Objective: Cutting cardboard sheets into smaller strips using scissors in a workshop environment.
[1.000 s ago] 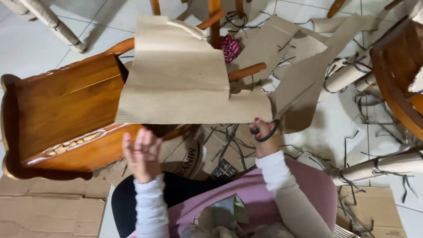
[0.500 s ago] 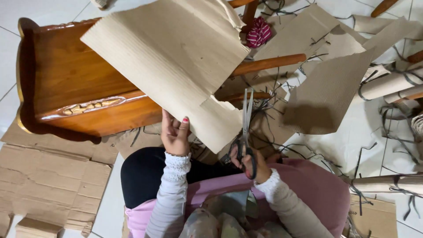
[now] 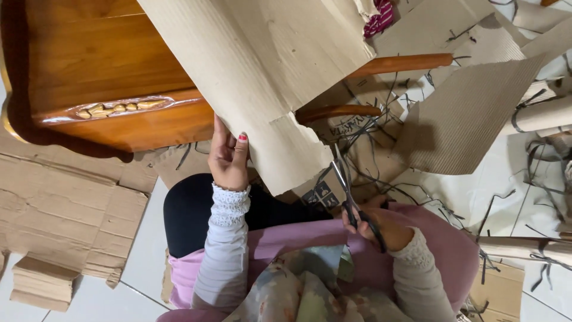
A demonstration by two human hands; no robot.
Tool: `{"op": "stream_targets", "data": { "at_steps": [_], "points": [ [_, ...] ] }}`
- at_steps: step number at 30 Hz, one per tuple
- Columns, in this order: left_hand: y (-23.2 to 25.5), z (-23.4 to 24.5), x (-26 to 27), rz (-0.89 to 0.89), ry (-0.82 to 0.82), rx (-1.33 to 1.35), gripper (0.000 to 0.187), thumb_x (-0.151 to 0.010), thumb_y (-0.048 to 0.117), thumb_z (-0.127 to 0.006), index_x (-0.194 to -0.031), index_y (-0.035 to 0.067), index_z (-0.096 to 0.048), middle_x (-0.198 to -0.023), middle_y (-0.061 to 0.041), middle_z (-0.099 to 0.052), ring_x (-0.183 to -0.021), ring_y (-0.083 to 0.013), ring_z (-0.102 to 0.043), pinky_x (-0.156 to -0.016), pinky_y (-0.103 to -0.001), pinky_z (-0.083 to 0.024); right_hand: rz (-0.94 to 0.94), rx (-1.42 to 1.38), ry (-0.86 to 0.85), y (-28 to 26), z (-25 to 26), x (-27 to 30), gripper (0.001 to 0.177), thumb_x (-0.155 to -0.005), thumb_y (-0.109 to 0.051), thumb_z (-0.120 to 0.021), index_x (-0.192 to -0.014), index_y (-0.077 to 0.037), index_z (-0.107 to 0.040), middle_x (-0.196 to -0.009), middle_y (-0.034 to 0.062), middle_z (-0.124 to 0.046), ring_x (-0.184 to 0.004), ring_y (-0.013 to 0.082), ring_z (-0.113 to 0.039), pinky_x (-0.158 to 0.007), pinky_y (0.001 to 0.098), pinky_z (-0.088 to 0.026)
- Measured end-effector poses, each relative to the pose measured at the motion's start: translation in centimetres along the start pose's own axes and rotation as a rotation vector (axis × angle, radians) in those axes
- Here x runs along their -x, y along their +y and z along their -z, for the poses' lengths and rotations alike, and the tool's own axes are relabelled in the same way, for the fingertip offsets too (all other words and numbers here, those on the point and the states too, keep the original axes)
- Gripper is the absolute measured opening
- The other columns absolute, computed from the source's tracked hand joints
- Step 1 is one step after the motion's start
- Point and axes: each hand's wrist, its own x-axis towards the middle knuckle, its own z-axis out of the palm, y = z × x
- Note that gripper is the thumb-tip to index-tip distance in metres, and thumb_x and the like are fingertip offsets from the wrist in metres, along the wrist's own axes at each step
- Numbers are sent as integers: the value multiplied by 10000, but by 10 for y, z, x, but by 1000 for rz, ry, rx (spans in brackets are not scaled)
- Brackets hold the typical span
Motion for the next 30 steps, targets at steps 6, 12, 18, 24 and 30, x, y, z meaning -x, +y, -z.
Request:
{"op": "stream_targets", "data": {
  "at_steps": [6, 12, 18, 24, 30],
  "points": [
    [1, 1, 0, 18, -44, -32, 635, -1043, -23, -572, -1599, 152, -318, -1236, -223, -696, -914, -218, -725, -707, -379, -673, -1, -93, -21, 33, -6, 1, 661, -983, -693, -293, -921, -108, -597, -749, 67, -647, -559, 247, -605, -551, 383, -508],
    [-9, 6, 0, 12, -70, -67, 634, -1041, -27, -577, -1593, 155, -325, -1235, -215, -690, -925, -216, -721, -711, -381, -673, 55, -162, 123, 54, -36, -18, 521, -1032, -533, -347, -993, -91, -620, -701, 16, -650, -560, 157, -635, -558, 291, -530],
    [-5, 7, 0, 45, -68, -33, 637, -1045, -27, -563, -1597, 175, -318, -1261, -215, -684, -955, -231, -717, -724, -418, -675, 198, -511, 316, 60, -54, -20, 391, -1006, -385, -533, -960, -7, -620, -777, 57, -592, -700, 150, -609, -731, 395, -619],
    [-1, 8, 1, -125, -169, -114, 622, -1048, -23, -542, -1587, 20, -236, -1659, -181, -271, -1520, -264, -360, -1273, -385, -349, -498, -2078, 392, 146, -69, -30, 21, -984, -27, -544, -991, -11, -531, -873, 89, -552, -738, 151, -555, -654, 250, -551],
    [-10, 11, -1, 53, -91, -79, 645, -1036, -26, -562, -1599, 153, -304, -1308, -225, -660, -1010, -227, -696, -761, -411, -668, 123, -535, 529, 93, -72, -32, 205, -902, -91, -789, -761, -49, -646, -566, 38, -585, -457, 83, -535, -486, 211, -454]
  ]
}}
